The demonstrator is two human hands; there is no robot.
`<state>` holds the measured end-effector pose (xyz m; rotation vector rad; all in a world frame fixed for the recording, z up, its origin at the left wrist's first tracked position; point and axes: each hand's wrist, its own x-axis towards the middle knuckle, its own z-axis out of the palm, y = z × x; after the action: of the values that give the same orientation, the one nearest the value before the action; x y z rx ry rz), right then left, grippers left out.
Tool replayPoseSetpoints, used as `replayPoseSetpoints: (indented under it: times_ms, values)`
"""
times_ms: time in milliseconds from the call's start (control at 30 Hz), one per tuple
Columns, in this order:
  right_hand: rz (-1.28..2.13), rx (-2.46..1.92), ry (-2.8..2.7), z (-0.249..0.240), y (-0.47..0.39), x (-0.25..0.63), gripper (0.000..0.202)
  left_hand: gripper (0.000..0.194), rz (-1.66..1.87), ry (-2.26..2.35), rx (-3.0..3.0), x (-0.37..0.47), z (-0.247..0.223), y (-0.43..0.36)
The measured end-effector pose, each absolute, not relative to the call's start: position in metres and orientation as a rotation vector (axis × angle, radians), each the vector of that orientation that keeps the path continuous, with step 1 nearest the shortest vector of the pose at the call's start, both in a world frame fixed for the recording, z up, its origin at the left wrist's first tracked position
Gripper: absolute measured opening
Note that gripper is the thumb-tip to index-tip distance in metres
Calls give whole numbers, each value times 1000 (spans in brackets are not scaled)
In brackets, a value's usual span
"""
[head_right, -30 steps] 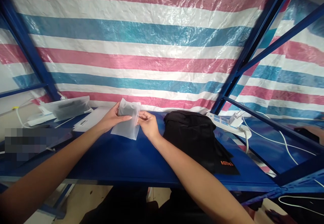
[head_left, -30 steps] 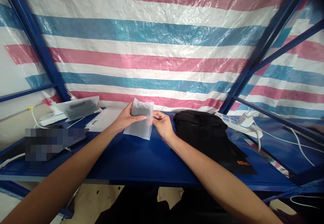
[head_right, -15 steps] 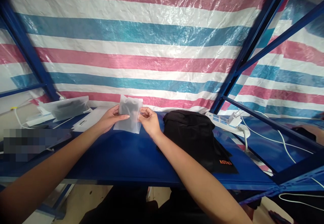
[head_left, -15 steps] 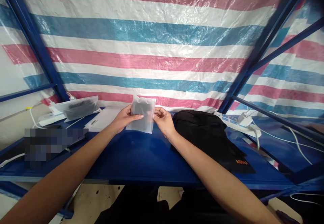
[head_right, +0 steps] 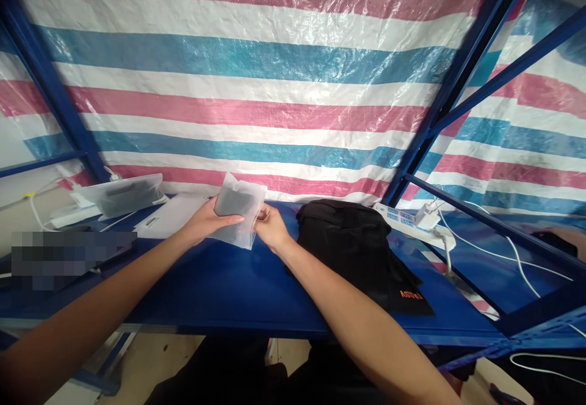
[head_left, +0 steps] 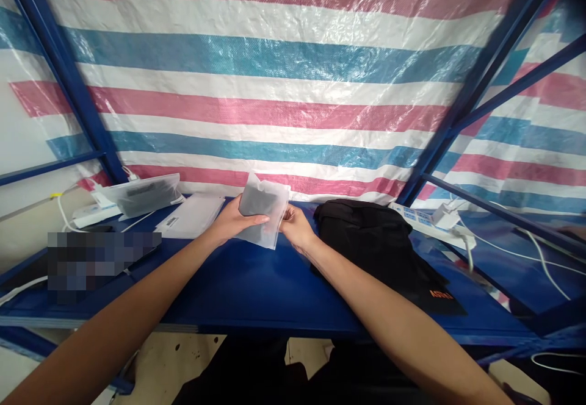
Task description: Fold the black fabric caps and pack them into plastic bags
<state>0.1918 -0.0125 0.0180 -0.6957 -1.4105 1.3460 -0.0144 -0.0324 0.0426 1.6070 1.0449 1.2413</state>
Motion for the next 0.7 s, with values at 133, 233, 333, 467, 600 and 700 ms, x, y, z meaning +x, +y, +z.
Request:
replayPoseSetpoints:
  times_ms: [133, 233, 333, 467, 600, 700]
  values:
    - [1338, -657, -1343, 20, -12, 191, 37, 70, 1212, 1056, 1554, -23, 47, -30]
    - [1302, -662, -1353, 22, -11, 195, 41, 68, 1190, 1007, 1488, -33, 48, -27]
    - [1299, -653, -1365, 22, -12, 196, 40, 69, 1161, 950, 1474, -38, 46, -25]
    - [1305, -623, -1343, 21, -15, 193, 35, 64, 1133, 919, 1430, -35, 42, -24]
    - [1308, -641, -1341, 20, -17, 189, 34, 61, 1101, 994, 1412, -28, 39, -26]
    - [1306, -647, -1354, 20, -15, 190, 33, 63, 1056, 1032, 1433, -25, 41, -29]
